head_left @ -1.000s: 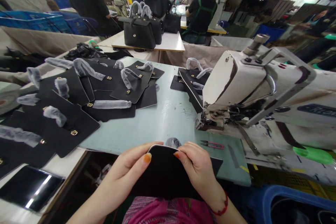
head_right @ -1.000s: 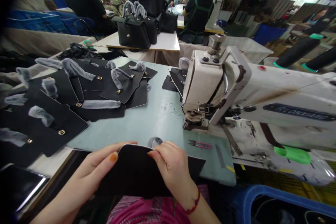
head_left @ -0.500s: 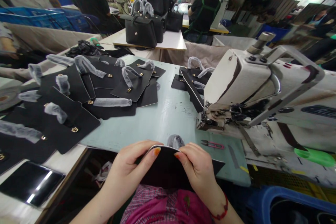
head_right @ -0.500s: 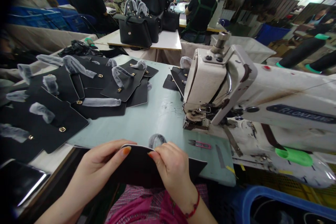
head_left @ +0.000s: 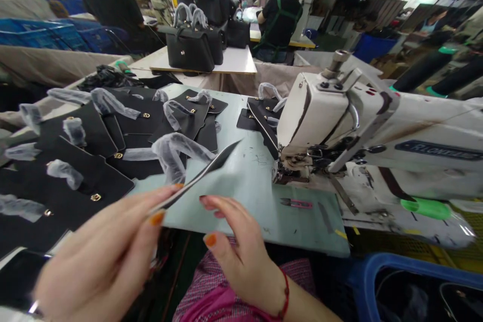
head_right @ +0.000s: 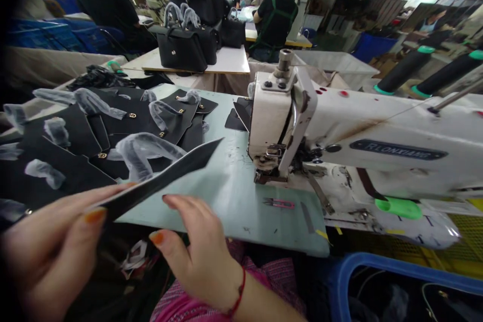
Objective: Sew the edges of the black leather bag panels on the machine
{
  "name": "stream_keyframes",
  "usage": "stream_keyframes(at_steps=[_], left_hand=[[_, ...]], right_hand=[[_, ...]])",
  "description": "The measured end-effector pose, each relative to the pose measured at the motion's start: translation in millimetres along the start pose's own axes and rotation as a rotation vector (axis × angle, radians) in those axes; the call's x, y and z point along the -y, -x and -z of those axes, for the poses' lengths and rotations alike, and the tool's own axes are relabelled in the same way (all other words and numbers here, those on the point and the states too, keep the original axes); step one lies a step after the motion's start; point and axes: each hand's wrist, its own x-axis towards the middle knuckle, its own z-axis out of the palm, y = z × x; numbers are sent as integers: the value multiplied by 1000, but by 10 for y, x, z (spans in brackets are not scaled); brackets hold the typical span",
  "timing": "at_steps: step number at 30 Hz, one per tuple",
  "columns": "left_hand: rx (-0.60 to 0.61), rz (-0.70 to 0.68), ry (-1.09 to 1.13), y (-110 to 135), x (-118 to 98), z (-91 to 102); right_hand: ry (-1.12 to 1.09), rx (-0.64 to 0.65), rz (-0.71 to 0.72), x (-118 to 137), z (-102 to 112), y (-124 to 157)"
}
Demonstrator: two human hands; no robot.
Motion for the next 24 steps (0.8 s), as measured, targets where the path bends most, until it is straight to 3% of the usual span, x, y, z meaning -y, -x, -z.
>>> stream_keyframes(at_steps=[3,6,8,10,12,15,17,19,22,24], left_hand=[[170,-337,-174,110,-14,-529],[386,-295,-207,457,133,-1173],[460,-193,-103,768,288,-1410],[484,-64,16,1052,469,-1437],[387,141,70,1246,651,-1324],[157,663,185,1327,802,-1137],[114,995,406,1254,747,-1096],[156,1182,697,1097,580,-1120],[272,1274,1051,748,291,-1225],[280,1296,1123,474,174,-1332]], right_hand=[[-494,-94,-387,-260,-125,255],[-648,-378,-666,-715,-146,583],[-640,-461,-736,-997,-98,778],[-555,-475,-749,-1177,-17,902],[-404,-468,-718,-1224,76,928],[-201,-378,-618,-1079,184,821],[-224,-253,-578,-916,215,722],[-352,-148,-575,-768,221,647],[-509,-118,-592,-645,251,585],[-508,-155,-587,-628,321,534]])
